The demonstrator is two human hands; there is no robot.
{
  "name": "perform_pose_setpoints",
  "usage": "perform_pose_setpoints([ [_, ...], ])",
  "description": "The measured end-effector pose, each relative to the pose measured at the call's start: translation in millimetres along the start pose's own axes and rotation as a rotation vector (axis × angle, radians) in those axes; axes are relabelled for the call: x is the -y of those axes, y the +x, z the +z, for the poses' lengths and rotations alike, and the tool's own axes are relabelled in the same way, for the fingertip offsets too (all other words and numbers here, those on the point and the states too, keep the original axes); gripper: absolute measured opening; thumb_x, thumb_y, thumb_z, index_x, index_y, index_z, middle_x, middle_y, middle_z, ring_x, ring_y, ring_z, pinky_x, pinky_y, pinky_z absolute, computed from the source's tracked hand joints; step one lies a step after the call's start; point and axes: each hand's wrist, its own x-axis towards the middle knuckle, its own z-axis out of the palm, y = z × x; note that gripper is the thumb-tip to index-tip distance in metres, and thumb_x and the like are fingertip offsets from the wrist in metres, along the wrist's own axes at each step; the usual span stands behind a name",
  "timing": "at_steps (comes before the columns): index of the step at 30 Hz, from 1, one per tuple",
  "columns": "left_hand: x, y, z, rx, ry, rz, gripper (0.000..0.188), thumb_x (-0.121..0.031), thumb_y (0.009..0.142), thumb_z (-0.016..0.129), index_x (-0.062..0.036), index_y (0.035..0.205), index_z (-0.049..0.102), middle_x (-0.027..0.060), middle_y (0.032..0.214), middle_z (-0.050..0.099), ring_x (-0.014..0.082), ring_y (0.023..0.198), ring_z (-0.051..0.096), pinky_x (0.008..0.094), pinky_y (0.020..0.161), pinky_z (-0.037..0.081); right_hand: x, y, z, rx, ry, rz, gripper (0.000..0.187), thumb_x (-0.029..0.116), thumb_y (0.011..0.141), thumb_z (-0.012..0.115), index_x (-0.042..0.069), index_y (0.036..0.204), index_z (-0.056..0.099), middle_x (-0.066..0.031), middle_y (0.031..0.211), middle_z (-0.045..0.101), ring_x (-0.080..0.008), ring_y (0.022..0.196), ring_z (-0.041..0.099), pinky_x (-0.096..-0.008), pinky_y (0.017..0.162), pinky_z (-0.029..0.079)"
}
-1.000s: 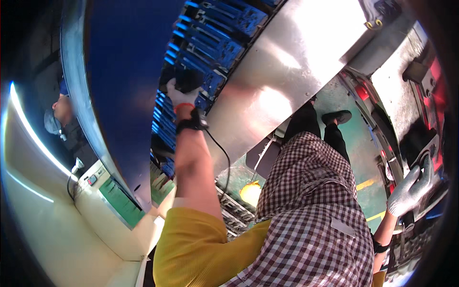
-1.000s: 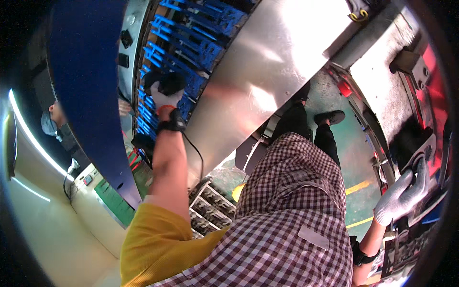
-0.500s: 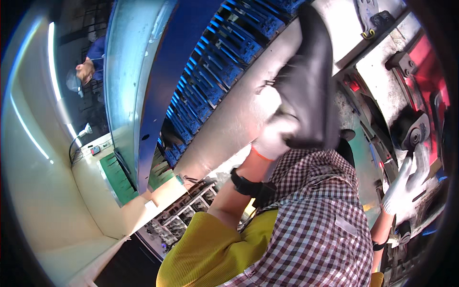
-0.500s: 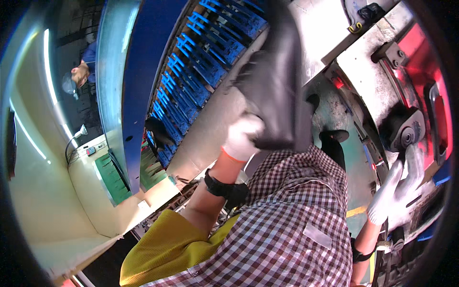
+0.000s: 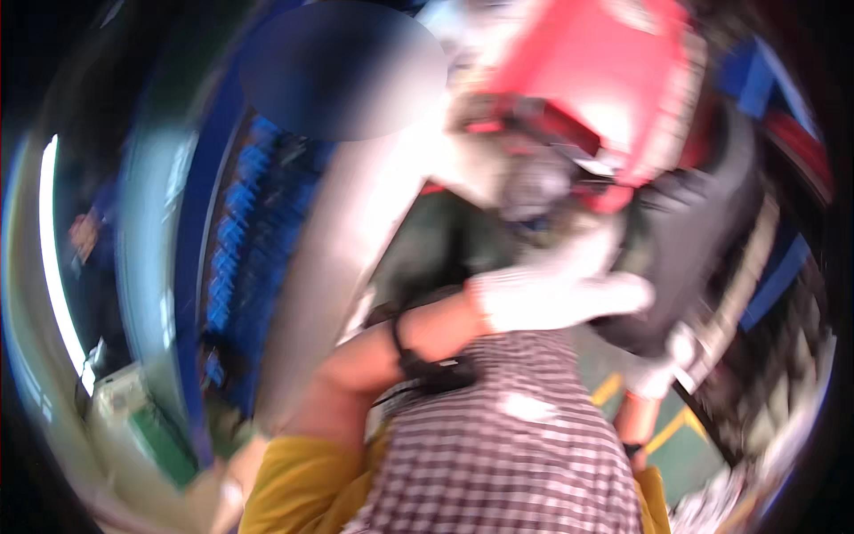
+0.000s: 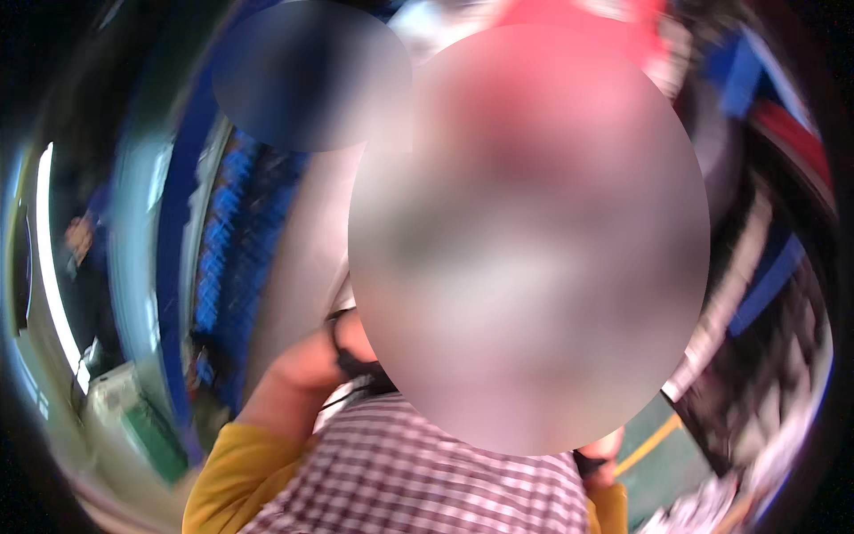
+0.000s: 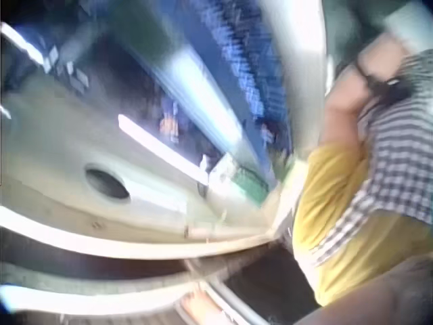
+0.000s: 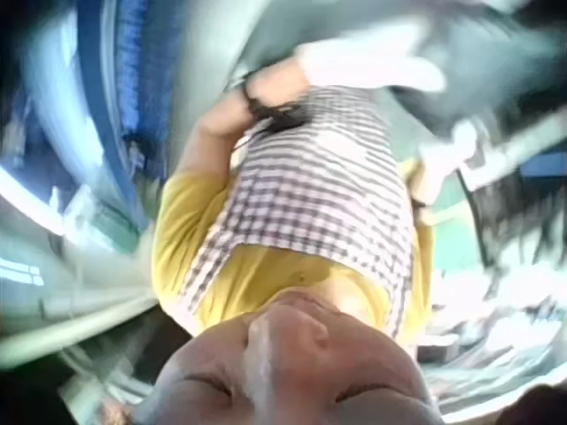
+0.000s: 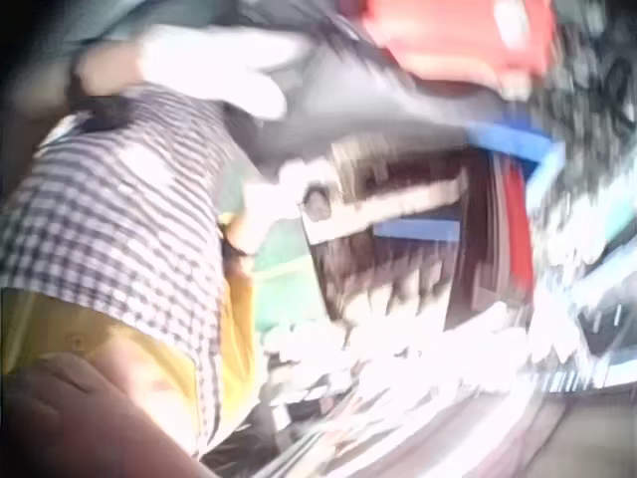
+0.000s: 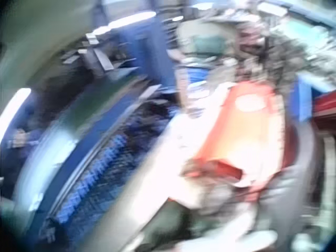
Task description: Operating industrial machinery to process shoes during the manufacturing cycle.
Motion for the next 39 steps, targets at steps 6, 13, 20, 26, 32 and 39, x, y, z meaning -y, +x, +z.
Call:
perform_pose_setpoints([
  [6,-30.3,24.5,31.6,-0.137,-0.271,0.053,0.080,-0.029,0.105,0.059,0.0014,0.166,0.017,0.0231,0.167,0.033,0.0337,0.155,0.035,0.0405,0.126,0.027,52.8,15.8,-2.9,-0.131,0.067,0.060,0.066,0.014,0.091,0.061,0.004,0.156,0.048,-0.0038,0.137,0.062,-0.0158,0.122,0.060,-0.0336,0.112,0.045],
  [13,-59.1,85.2,74.4,-0.249,-0.173,0.087,0.077,-0.010,0.100,0.059,0.0012,0.165,0.020,0.0287,0.164,0.034,0.0366,0.154,0.035,0.0460,0.127,0.028,102.8,133.4,-146.2,-0.427,-0.843,-0.364,0.067,0.016,0.088,0.072,-0.003,0.150,0.053,-0.0209,0.154,0.052,-0.0289,0.138,0.056,-0.0357,0.115,0.043],
  [20,-72.2,110.3,107.5,-0.187,-0.128,0.119,0.078,-0.003,0.096,0.058,0.0020,0.165,0.021,0.0266,0.165,0.034,0.0353,0.155,0.034,0.0459,0.127,0.028,84.3,213.9,-169.9,-0.674,-1.168,-0.342,0.076,0.045,0.076,0.078,0.025,0.148,0.061,-0.0268,0.121,0.061,-0.0395,0.116,0.065,-0.0445,0.102,0.052],
  [26,-83.3,120.5,111.8,-0.177,-0.078,0.129,0.078,-0.010,0.097,0.062,0.0019,0.164,0.024,0.0263,0.164,0.036,0.0349,0.154,0.037,0.0457,0.125,0.031,76.3,217.9,-146.0,-0.635,-1.341,-0.191,0.072,0.046,0.076,0.077,0.028,0.144,0.064,-0.0262,0.125,0.061,-0.0416,0.115,0.066,-0.0502,0.094,0.057],
  [32,-122.4,155.8,115.7,-0.121,0.064,0.281,0.084,-0.032,0.099,0.071,-0.0003,0.163,0.028,0.0247,0.158,0.046,0.0347,0.148,0.046,0.0447,0.121,0.037,71.6,215.3,-152.7,-0.656,-1.350,-0.211,0.072,0.046,0.075,0.077,0.030,0.144,0.064,-0.0266,0.125,0.062,-0.0408,0.115,0.067,-0.0500,0.094,0.058],
  [39,-237.9,285.5,157.9,0.014,0.393,0.839,0.060,-0.028,0.100,0.064,0.0020,0.149,0.049,0.0223,0.142,0.060,0.0300,0.134,0.058,0.0399,0.112,0.045,75.7,214.9,-148.6,-0.634,-1.317,-0.179,0.072,0.046,0.075,0.078,0.030,0.144,0.064,-0.0264,0.127,0.062,-0.0406,0.117,0.066,-0.0490,0.095,0.058],
])
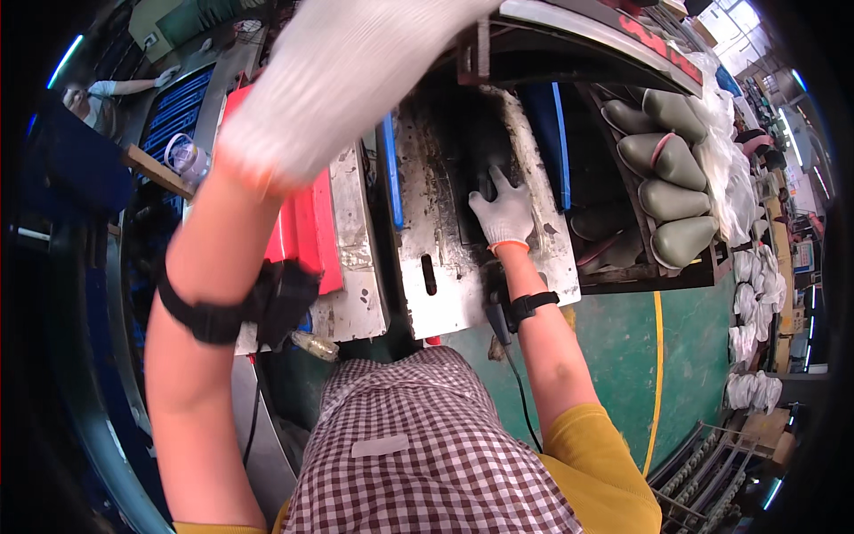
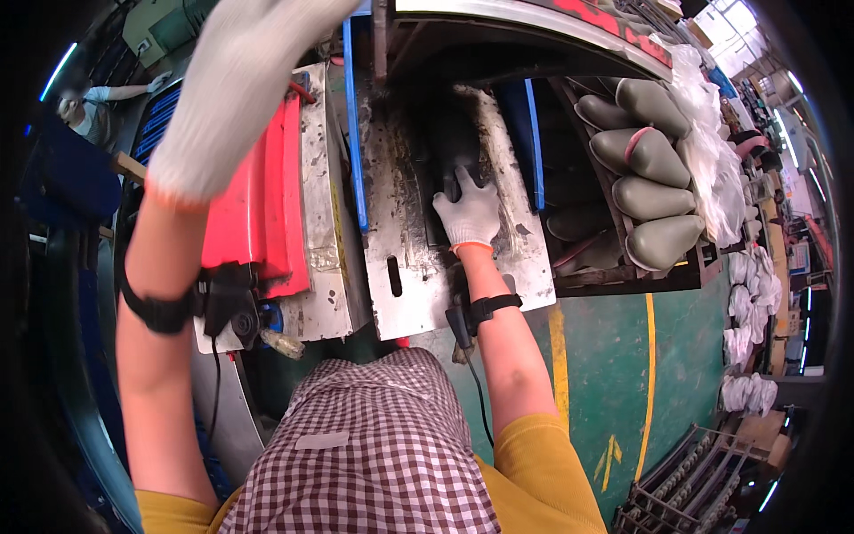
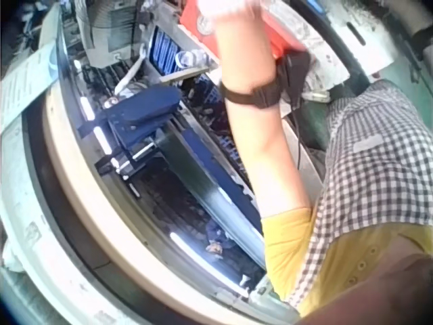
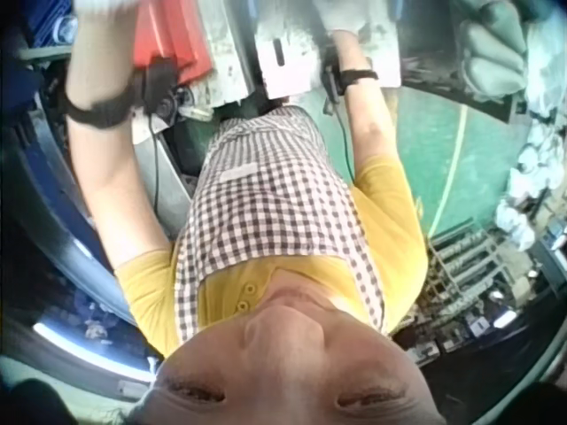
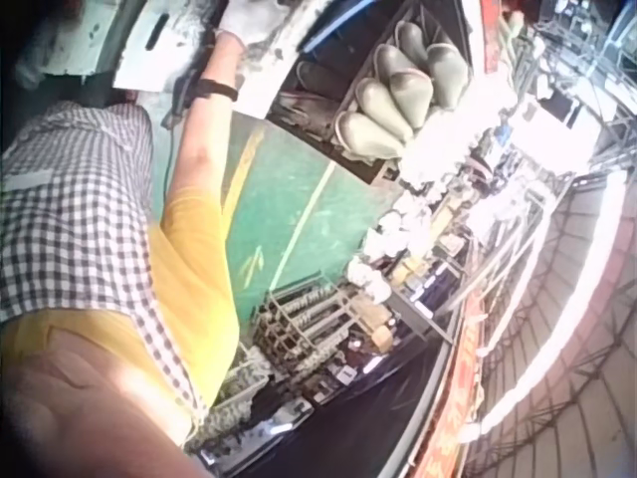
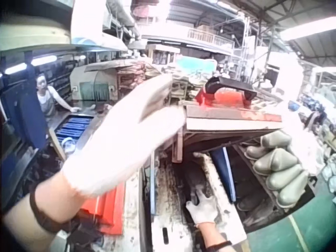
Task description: Operating industrial machinery to process shoes during the manufacturing cycle.
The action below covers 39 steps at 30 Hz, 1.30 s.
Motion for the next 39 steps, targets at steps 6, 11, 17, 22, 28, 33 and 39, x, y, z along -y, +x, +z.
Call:
perform_pose_setpoints([
  [6,-9.5,97.8,42.7,0.157,0.463,0.385,0.070,-0.042,0.099,0.060,0.0049,0.149,0.048,0.0279,0.147,0.056,0.0355,0.135,0.056,0.0417,0.114,0.043,4.6,-2.0,-8.5,0.075,0.051,0.004,0.079,0.049,0.077,0.079,0.026,0.149,0.059,-0.0276,0.133,0.059,-0.0436,0.126,0.059,-0.0492,0.104,0.053],
  [11,-14.3,124.3,46.6,0.353,0.411,0.230,0.066,-0.037,0.095,0.064,0.0047,0.144,0.053,0.0270,0.139,0.062,0.0330,0.128,0.061,0.0394,0.109,0.047,-32.4,-23.0,-22.9,0.023,0.203,0.001,0.085,0.051,0.088,0.075,0.009,0.156,0.049,-0.0313,0.144,0.054,-0.0430,0.139,0.051,-0.0486,0.117,0.040],
  [17,-27.8,66.7,62.7,0.398,0.159,0.098,0.048,-0.023,0.092,0.063,0.0034,0.132,0.060,0.0235,0.119,0.066,0.0317,0.107,0.064,0.0407,0.097,0.051,-117.0,-113.3,-52.3,-0.430,0.534,0.150,0.041,0.018,0.100,0.067,-0.001,0.136,0.061,-0.0183,0.127,0.060,-0.0242,0.111,0.062,-0.0356,0.097,0.051],
  [22,4.4,-25.3,122.2,0.101,0.359,0.381,0.047,-0.009,0.084,0.065,-0.0041,0.130,0.058,0.0183,0.121,0.063,0.0399,0.117,0.060,0.0498,0.104,0.048,-160.5,-207.7,-25.7,-0.193,0.958,0.667,0.020,0.026,0.107,0.062,0.007,0.105,0.065,-0.0011,0.084,0.064,-0.0106,0.071,0.059,-0.0280,0.062,0.050],
  [28,35.0,-133.9,168.4,0.151,0.328,0.410,0.059,-0.002,0.068,0.068,-0.0060,0.126,0.054,0.0148,0.106,0.061,0.0381,0.111,0.060,0.0550,0.087,0.047,-122.8,-252.9,-37.2,0.428,1.567,0.830,0.049,0.050,0.110,0.049,0.007,0.132,0.057,-0.0093,0.099,0.071,-0.0194,0.079,0.068,-0.0323,0.065,0.055],
  [33,82.9,-203.2,196.7,0.123,0.349,0.449,0.054,-0.009,0.069,0.071,-0.0099,0.122,0.058,0.0102,0.104,0.063,0.0356,0.107,0.064,0.0552,0.082,0.049,-111.2,-246.0,-61.6,0.721,1.865,0.908,0.059,0.058,0.109,0.043,0.009,0.140,0.053,-0.0109,0.093,0.069,-0.0193,0.066,0.061,-0.0306,0.058,0.049],
  [39,110.0,-232.3,216.0,0.101,0.391,0.487,0.043,-0.015,0.070,0.071,-0.0161,0.112,0.063,0.0054,0.101,0.065,0.0319,0.104,0.067,0.0536,0.083,0.050,-175.7,-245.5,-63.1,0.683,2.058,0.991,0.050,0.062,0.103,0.053,0.017,0.118,0.068,0.0009,0.068,0.057,-0.0158,0.050,0.048,-0.0317,0.043,0.036],
])
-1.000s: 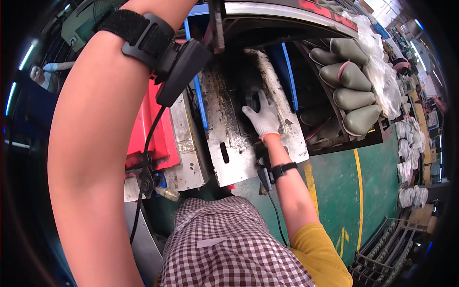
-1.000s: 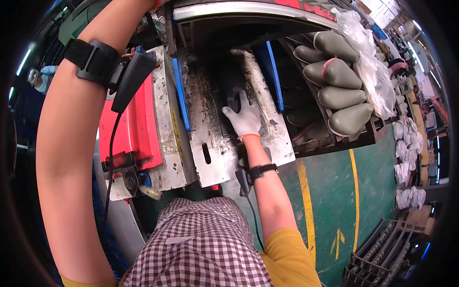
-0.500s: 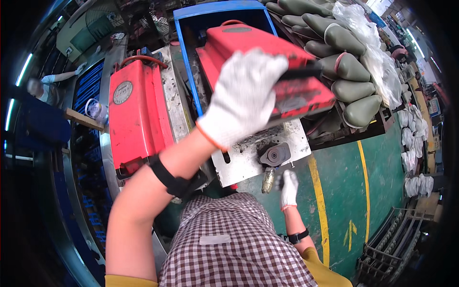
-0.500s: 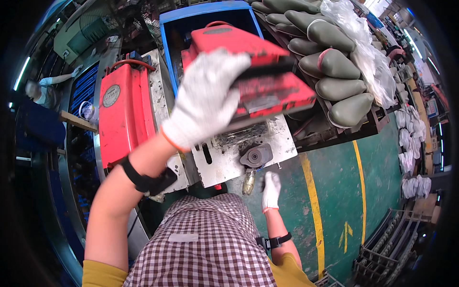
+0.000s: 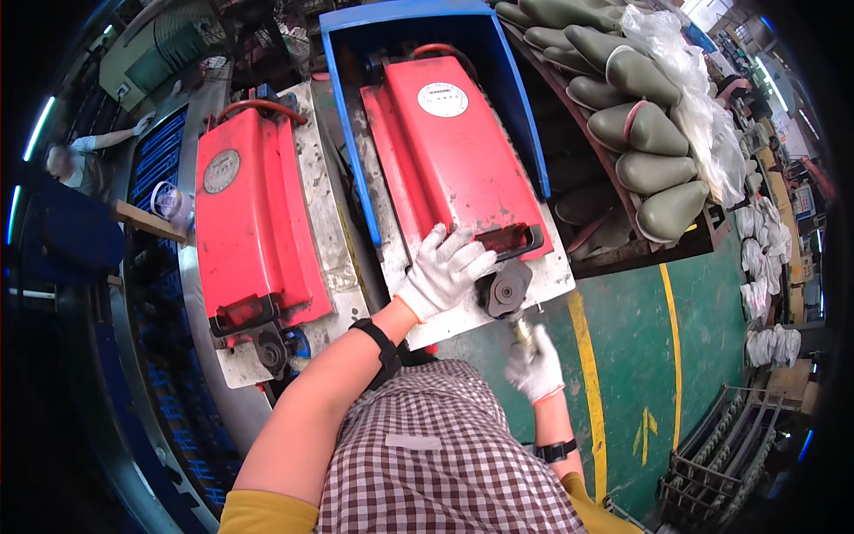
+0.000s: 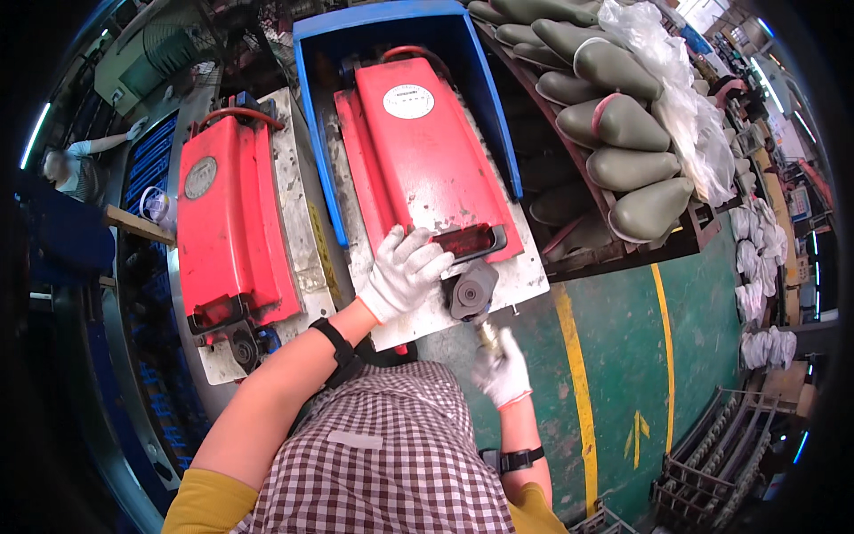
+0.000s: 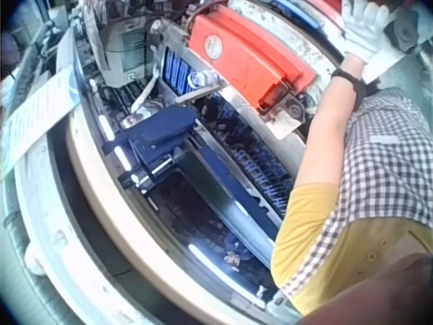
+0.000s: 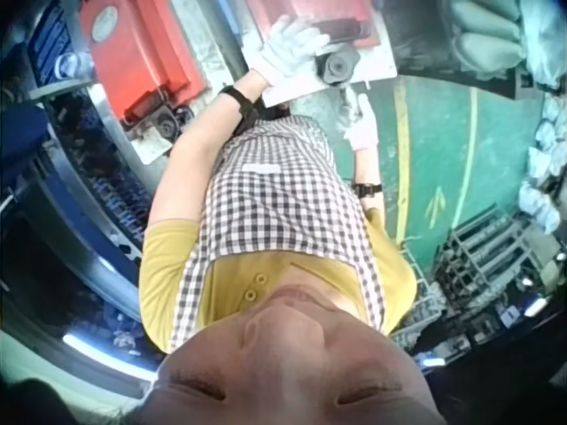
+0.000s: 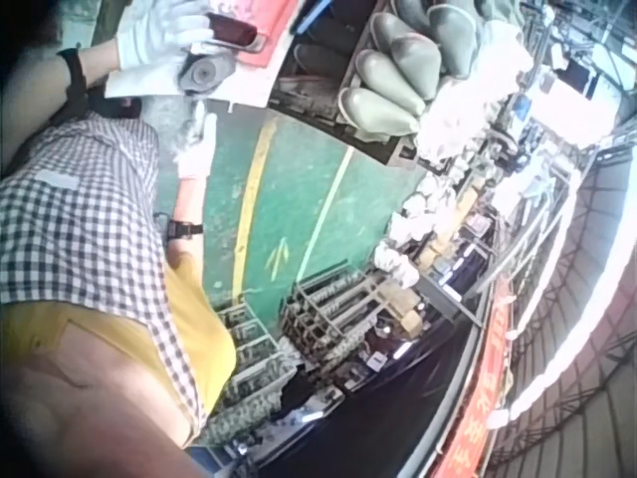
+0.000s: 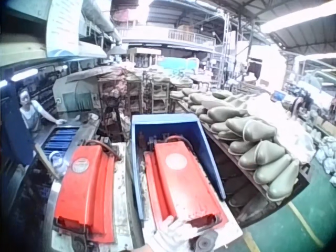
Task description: Operating industrial machinery to process shoes during the manufacturing cycle.
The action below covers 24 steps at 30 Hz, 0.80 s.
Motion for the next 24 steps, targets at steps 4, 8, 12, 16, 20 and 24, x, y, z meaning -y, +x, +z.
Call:
perform_pose_setpoints([
  [4,0.5,-4.1,1.5,0.030,0.014,-0.018,0.046,-0.014,0.070,0.071,-0.0175,0.115,0.061,0.0046,0.105,0.064,0.0313,0.104,0.067,0.0535,0.084,0.050,44.0,33.9,22.6,-0.365,0.166,-0.361,0.045,0.064,0.100,0.058,0.020,0.094,0.065,0.0051,0.066,0.055,-0.0155,0.054,0.051,-0.0337,0.050,0.042],
  [8,-2.5,0.2,-14.0,0.098,-0.087,-0.069,0.048,-0.015,0.071,0.070,-0.0173,0.119,0.061,0.0058,0.116,0.065,0.0339,0.114,0.065,0.0551,0.093,0.050,29.9,49.9,-2.0,-0.147,0.249,-0.436,0.042,0.059,0.103,0.057,0.019,0.091,0.063,0.0051,0.071,0.058,-0.0152,0.057,0.054,-0.0344,0.054,0.045],
  [12,-15.8,6.5,-72.1,0.278,-0.272,-0.266,0.058,-0.011,0.072,0.071,-0.0115,0.129,0.062,0.0110,0.128,0.065,0.0372,0.129,0.059,0.0552,0.109,0.045,-13.4,37.1,5.3,-0.195,-0.066,-0.241,0.033,0.046,0.106,0.056,0.017,0.092,0.060,0.0021,0.075,0.061,-0.0162,0.061,0.056,-0.0359,0.054,0.045],
  [16,0.3,-4.6,-169.6,0.245,-0.278,-0.495,0.036,-0.005,0.072,0.068,-0.0025,0.109,0.069,0.0156,0.109,0.070,0.0368,0.112,0.066,0.0485,0.099,0.051,-45.1,50.5,57.9,-0.101,-0.686,-0.001,0.026,0.034,0.108,0.056,0.008,0.105,0.060,-0.0078,0.086,0.069,-0.0227,0.067,0.068,-0.0356,0.055,0.053],
  [20,17.3,-59.3,-266.6,0.125,-0.055,-0.765,0.018,-0.003,0.082,0.068,-0.0032,0.100,0.071,0.0152,0.097,0.072,0.0356,0.095,0.069,0.0462,0.088,0.055,-78.3,78.1,141.3,0.152,-1.146,0.130,0.029,0.033,0.107,0.058,0.006,0.118,0.060,-0.0091,0.097,0.071,-0.0187,0.078,0.071,-0.0325,0.068,0.059],
  [24,17.1,-105.3,-321.0,0.217,0.217,-0.823,0.018,-0.013,0.084,0.072,-0.0068,0.101,0.071,0.0119,0.099,0.071,0.0325,0.098,0.067,0.0464,0.087,0.052,-134.2,115.6,205.1,0.466,-1.426,0.254,0.034,0.036,0.107,0.059,0.006,0.124,0.061,-0.0033,0.104,0.066,-0.0110,0.079,0.062,-0.0261,0.070,0.053],
])
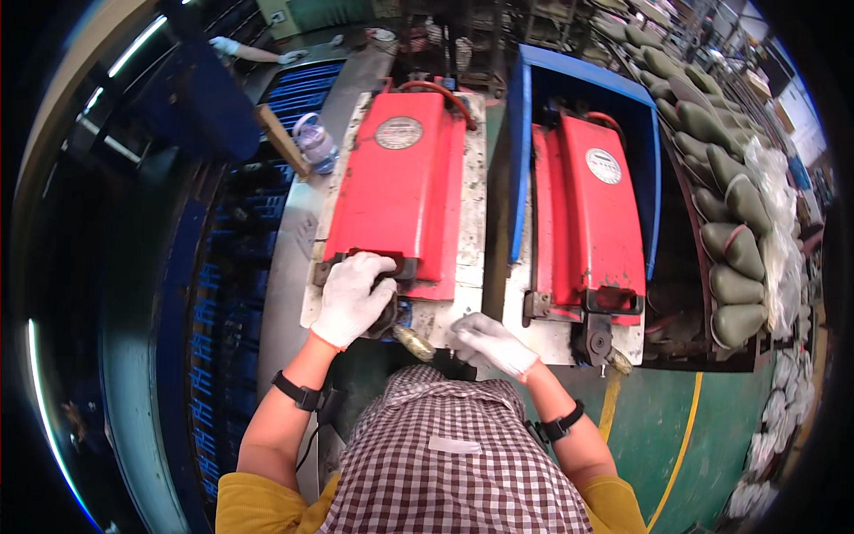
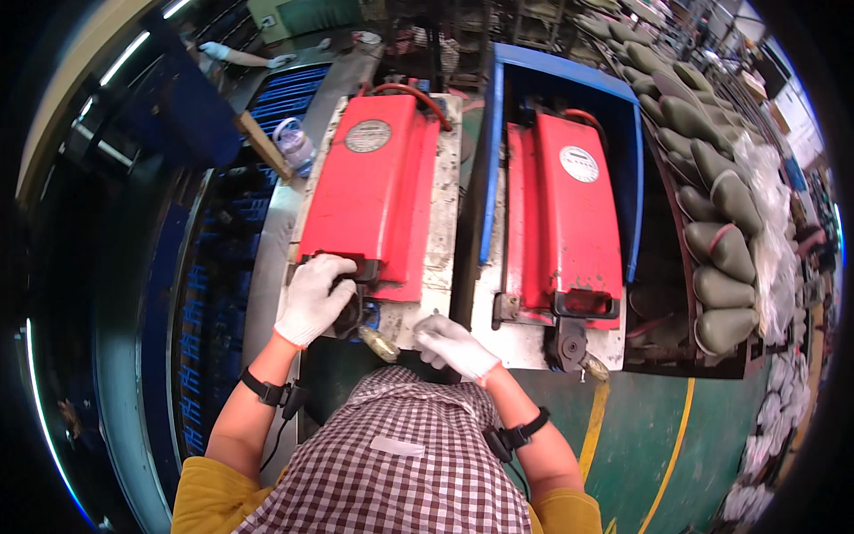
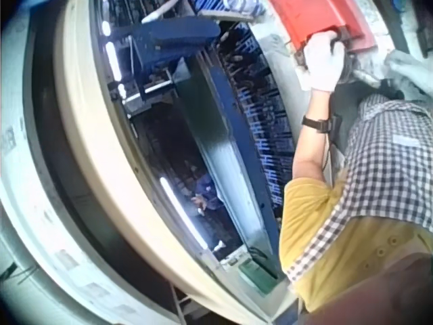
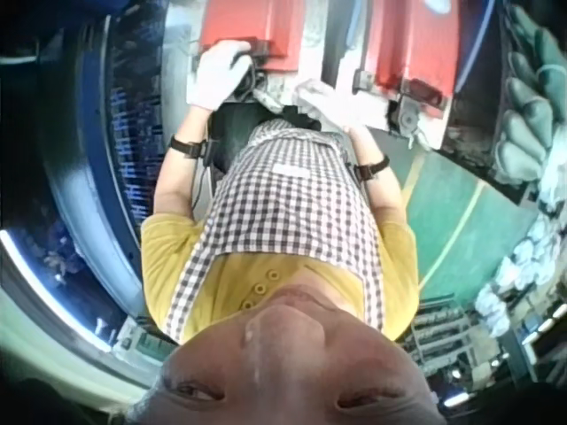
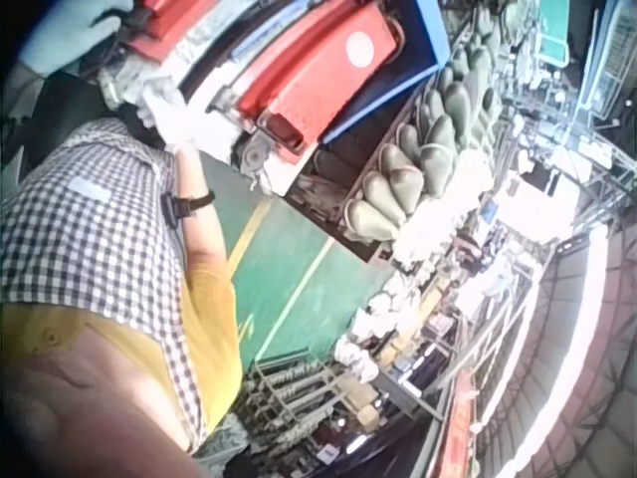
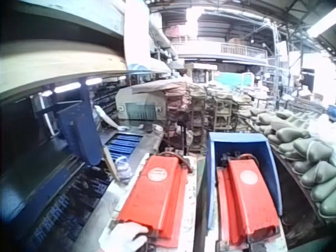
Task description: Operating industrial machinery to process shoes during the manufacturing cycle.
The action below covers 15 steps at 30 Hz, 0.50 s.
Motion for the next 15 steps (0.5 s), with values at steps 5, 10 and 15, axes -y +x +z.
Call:
perform_pose_setpoints([
  [5,19.6,4.4,15.6,0.249,0.220,0.000,0.029,-0.038,0.088,0.072,-0.0097,0.090,0.070,0.0105,0.084,0.070,0.0303,0.088,0.070,0.0460,0.080,0.051,37.0,61.2,67.6,0.168,-0.615,0.040,0.052,0.045,0.100,0.062,0.000,0.127,0.062,-0.0153,0.093,0.070,-0.0278,0.086,0.067,-0.0383,0.081,0.053],
  [10,30.3,23.2,24.3,0.501,0.183,-0.134,0.054,-0.063,0.084,0.067,-0.0094,0.080,0.072,0.0156,0.077,0.072,0.0350,0.075,0.072,0.0488,0.071,0.055,-0.8,97.6,88.2,-0.002,-0.792,-0.087,0.054,0.045,0.097,0.061,-0.001,0.126,0.064,-0.0286,0.110,0.072,-0.0467,0.110,0.068,-0.0488,0.098,0.051],
  [15,34.4,26.3,14.1,0.581,0.135,-0.166,0.062,-0.071,0.079,0.066,-0.0106,0.082,0.077,0.0174,0.078,0.072,0.0357,0.074,0.073,0.0492,0.070,0.056,-13.4,96.9,92.4,-0.024,-0.697,-0.079,0.052,0.041,0.097,0.065,0.000,0.129,0.064,-0.0225,0.109,0.073,-0.0334,0.102,0.069,-0.0439,0.091,0.053],
])
